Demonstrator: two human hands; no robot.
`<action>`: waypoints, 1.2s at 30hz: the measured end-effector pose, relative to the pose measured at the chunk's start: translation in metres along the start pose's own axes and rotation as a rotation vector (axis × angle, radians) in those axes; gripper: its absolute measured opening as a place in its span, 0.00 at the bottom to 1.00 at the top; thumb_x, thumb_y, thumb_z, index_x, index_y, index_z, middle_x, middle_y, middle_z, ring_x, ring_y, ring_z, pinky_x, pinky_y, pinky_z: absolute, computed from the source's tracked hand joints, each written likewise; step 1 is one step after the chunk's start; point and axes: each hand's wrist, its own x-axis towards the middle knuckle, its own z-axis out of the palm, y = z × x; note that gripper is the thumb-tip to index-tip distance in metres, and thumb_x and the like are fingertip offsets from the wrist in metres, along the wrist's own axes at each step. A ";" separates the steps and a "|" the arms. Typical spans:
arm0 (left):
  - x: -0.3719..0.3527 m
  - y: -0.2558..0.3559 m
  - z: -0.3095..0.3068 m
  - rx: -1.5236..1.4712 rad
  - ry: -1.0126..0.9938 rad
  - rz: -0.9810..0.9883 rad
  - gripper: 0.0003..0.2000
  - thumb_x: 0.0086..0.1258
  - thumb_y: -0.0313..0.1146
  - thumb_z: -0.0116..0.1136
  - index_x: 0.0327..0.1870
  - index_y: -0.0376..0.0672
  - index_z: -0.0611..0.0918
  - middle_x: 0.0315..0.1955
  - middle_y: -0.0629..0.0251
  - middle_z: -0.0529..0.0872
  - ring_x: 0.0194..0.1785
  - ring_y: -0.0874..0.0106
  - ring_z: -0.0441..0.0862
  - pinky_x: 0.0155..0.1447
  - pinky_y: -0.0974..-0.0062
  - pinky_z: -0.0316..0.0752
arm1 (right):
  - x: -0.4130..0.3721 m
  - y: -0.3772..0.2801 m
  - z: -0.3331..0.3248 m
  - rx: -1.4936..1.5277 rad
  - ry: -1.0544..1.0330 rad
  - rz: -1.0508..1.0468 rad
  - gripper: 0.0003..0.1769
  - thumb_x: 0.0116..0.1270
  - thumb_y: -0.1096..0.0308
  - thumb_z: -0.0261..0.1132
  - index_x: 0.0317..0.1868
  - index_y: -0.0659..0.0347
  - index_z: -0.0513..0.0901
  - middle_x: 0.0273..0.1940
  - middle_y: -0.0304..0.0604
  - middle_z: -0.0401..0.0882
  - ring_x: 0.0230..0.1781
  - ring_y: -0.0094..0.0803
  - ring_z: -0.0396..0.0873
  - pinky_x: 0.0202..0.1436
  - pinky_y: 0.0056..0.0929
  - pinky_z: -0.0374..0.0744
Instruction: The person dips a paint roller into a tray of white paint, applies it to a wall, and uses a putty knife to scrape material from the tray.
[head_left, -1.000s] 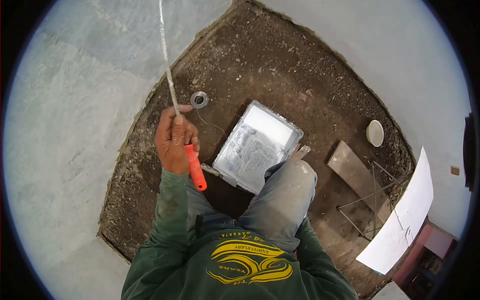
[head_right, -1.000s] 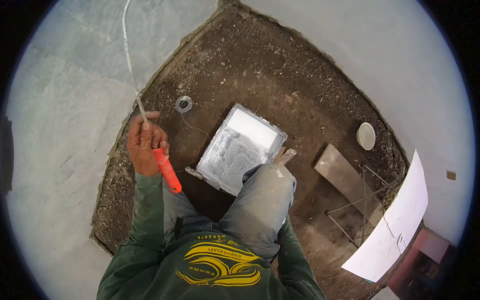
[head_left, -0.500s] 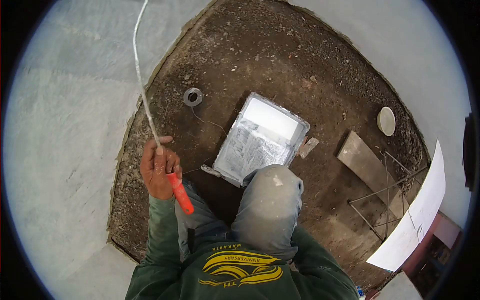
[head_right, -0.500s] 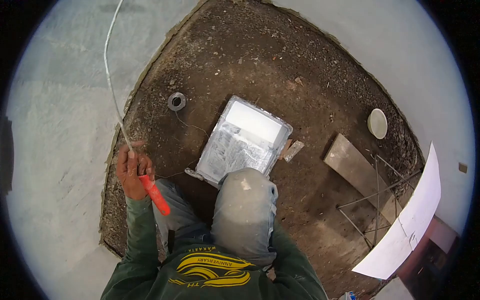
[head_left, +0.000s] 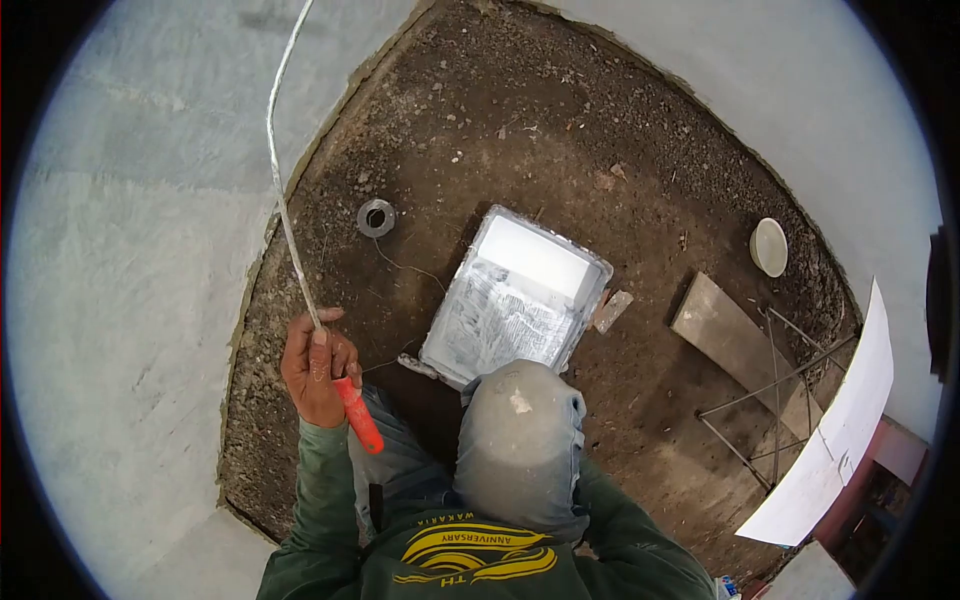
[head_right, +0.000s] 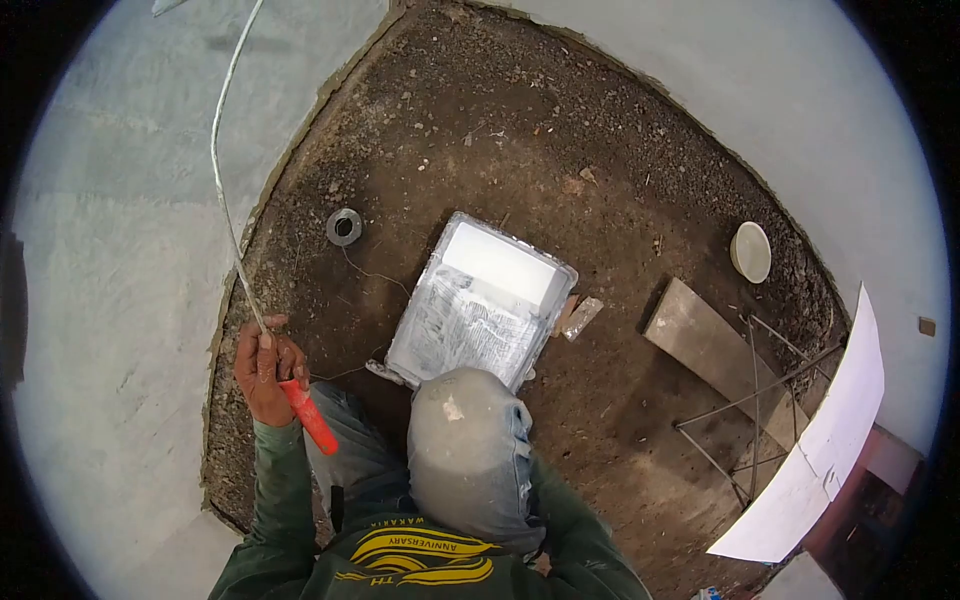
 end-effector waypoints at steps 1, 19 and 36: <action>0.000 0.000 0.000 0.002 -0.003 0.003 0.13 0.76 0.36 0.45 0.50 0.36 0.75 0.15 0.74 0.61 0.17 0.82 0.64 0.18 0.83 0.64 | 0.000 -0.003 0.004 0.013 -0.005 0.008 0.24 0.69 0.56 0.60 0.57 0.64 0.75 0.44 0.44 0.79 0.42 0.35 0.80 0.43 0.33 0.81; -0.009 -0.013 -0.009 0.029 -0.010 -0.046 0.14 0.76 0.38 0.45 0.50 0.36 0.75 0.14 0.74 0.62 0.16 0.81 0.65 0.18 0.83 0.64 | -0.017 -0.055 0.067 0.163 -0.088 0.148 0.24 0.69 0.56 0.60 0.58 0.65 0.74 0.47 0.45 0.79 0.43 0.37 0.81 0.44 0.34 0.82; -0.006 -0.016 -0.014 0.000 -0.007 -0.095 0.13 0.76 0.38 0.46 0.50 0.37 0.75 0.16 0.75 0.62 0.17 0.83 0.63 0.19 0.83 0.64 | -0.023 -0.076 0.131 0.302 -0.188 0.344 0.25 0.68 0.56 0.61 0.58 0.65 0.73 0.49 0.47 0.79 0.45 0.38 0.81 0.45 0.35 0.82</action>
